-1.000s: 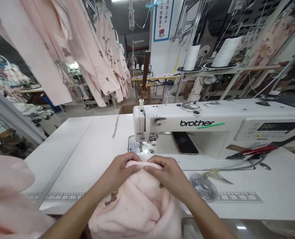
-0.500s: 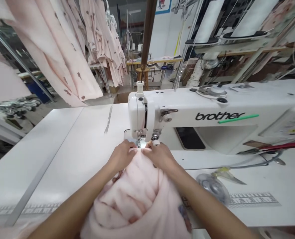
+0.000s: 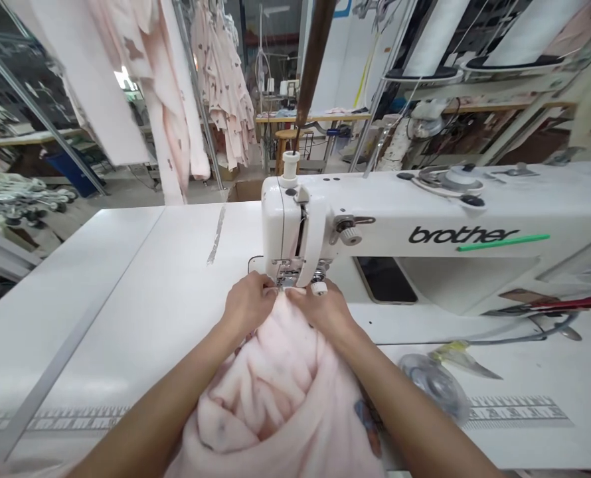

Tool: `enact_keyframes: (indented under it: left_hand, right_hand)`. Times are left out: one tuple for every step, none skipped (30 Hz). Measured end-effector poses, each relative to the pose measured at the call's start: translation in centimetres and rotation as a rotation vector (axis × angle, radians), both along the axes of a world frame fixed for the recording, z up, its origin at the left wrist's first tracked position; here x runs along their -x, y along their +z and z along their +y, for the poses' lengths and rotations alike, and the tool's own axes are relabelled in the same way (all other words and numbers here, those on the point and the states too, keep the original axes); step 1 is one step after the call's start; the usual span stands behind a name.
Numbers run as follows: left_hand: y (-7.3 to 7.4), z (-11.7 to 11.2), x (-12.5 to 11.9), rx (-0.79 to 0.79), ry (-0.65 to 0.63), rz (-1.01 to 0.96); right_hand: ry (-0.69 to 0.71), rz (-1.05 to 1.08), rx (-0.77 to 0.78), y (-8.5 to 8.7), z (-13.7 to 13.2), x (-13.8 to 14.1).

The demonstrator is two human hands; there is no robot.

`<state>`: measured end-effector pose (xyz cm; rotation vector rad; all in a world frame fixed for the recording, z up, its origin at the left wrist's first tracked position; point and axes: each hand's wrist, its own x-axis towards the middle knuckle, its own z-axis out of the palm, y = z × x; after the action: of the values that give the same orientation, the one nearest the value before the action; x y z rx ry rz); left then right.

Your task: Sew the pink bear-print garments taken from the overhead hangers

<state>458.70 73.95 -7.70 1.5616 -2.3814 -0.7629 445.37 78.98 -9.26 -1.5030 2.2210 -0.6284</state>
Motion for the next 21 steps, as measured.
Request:
enact_keyframes:
  left_hand:
    - [-0.03, 0.03, 0.00, 0.005, 0.000, 0.003]
    - [-0.05, 0.02, -0.01, 0.009, -0.001, 0.006]
    - [-0.08, -0.02, -0.03, 0.012, -0.006, 0.011]
    - [-0.10, -0.11, -0.07, 0.014, -0.017, 0.017]
    - [-0.11, -0.22, -0.12, 0.015, -0.031, 0.023]
    - [-0.11, -0.36, -0.17, 0.014, -0.051, 0.033]
    - [-0.09, -0.51, -0.22, 0.014, -0.074, 0.044]
    - [-0.05, -0.65, -0.27, 0.015, -0.093, 0.053]
    - [0.00, -0.76, -0.31, 0.016, -0.106, 0.058]
    - [0.07, -0.84, -0.33, 0.019, -0.113, 0.059]
    - [0.14, -0.87, -0.33, 0.023, -0.114, 0.057]
    - [0.21, -0.87, -0.32, 0.025, -0.109, 0.053]
    - [0.26, -0.85, -0.29, 0.024, -0.100, 0.051]
    - [0.30, -0.81, -0.26, 0.020, -0.090, 0.053]
    - [0.30, -0.78, -0.23, 0.016, -0.082, 0.058]
    - [0.28, -0.76, -0.20, 0.011, -0.078, 0.065]
    - [0.23, -0.76, -0.18, 0.007, -0.074, 0.070]
    - [0.16, -0.78, -0.17, 0.005, -0.073, 0.075]
    - [0.07, -0.83, -0.17, 0.003, -0.072, 0.079]
    - [-0.03, -0.90, -0.18, 0.000, -0.073, 0.085]
    - [-0.12, -0.97, -0.19, -0.003, -0.076, 0.096]
  right_hand:
    - [-0.003, 0.001, 0.008, -0.05, 0.04, -0.02]
    - [-0.007, 0.000, 0.015, -0.10, 0.07, -0.05]
    - [-0.010, -0.003, 0.022, -0.14, 0.09, -0.07]
    - [-0.011, -0.005, 0.029, -0.17, 0.10, -0.08]
    - [-0.012, -0.007, 0.033, -0.20, 0.11, -0.09]
    - [-0.014, -0.007, 0.036, -0.23, 0.11, -0.08]
    - [-0.018, -0.005, 0.038, -0.26, 0.09, -0.08]
    - [-0.022, -0.002, 0.038, -0.30, 0.08, -0.06]
    - [-0.026, 0.002, 0.037, -0.34, 0.05, -0.04]
    - [-0.028, 0.005, 0.035, -0.39, 0.02, -0.01]
    - [-0.028, 0.008, 0.035, -0.45, 0.00, 0.01]
    - [-0.025, 0.010, 0.035, -0.51, -0.02, 0.03]
    - [-0.023, 0.011, 0.035, -0.57, -0.04, 0.03]
    - [-0.022, 0.013, 0.037, -0.62, -0.04, 0.03]
    - [-0.020, 0.016, 0.039, -0.66, -0.03, 0.00]
    - [-0.019, 0.020, 0.044, -0.69, -0.01, -0.03]
    - [-0.018, 0.025, 0.049, -0.71, 0.02, -0.07]
    - [-0.016, 0.031, 0.056, -0.71, 0.05, -0.12]
    - [-0.015, 0.038, 0.063, -0.70, 0.08, -0.16]
    - [-0.012, 0.044, 0.070, -0.68, 0.10, -0.19]
    - [-0.008, 0.049, 0.077, -0.67, 0.11, -0.21]
